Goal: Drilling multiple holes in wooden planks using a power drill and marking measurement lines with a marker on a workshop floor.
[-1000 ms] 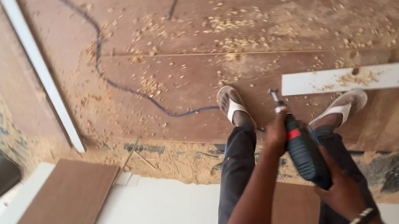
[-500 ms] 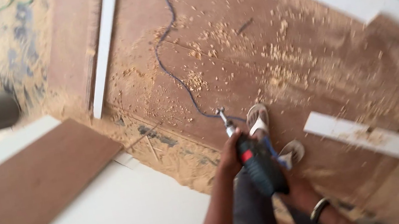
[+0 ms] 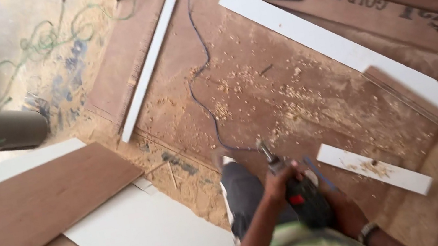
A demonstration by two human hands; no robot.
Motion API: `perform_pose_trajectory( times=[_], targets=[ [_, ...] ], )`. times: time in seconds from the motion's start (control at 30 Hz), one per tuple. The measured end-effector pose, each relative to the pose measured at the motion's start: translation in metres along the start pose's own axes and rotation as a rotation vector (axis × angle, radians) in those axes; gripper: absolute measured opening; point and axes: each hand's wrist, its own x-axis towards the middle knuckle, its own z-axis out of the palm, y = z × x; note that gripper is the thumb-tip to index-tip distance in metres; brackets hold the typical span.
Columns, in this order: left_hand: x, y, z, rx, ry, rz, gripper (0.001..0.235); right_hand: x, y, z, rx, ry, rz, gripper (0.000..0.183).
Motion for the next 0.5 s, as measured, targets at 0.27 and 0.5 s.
perform_pose_trajectory(
  times=[0.27, 0.5],
  targets=[
    [0.005, 0.086, -0.025, -0.141, 0.053, 0.154, 0.017, 0.066, -0.038, -0.002, -0.178, 0.412, -0.403, 0.064],
    [-0.028, 0.255, -0.140, -0.230, -0.066, 0.228, 0.020, 0.147, -0.229, -0.023, -0.130, 0.703, -0.744, 0.073]
  ],
)
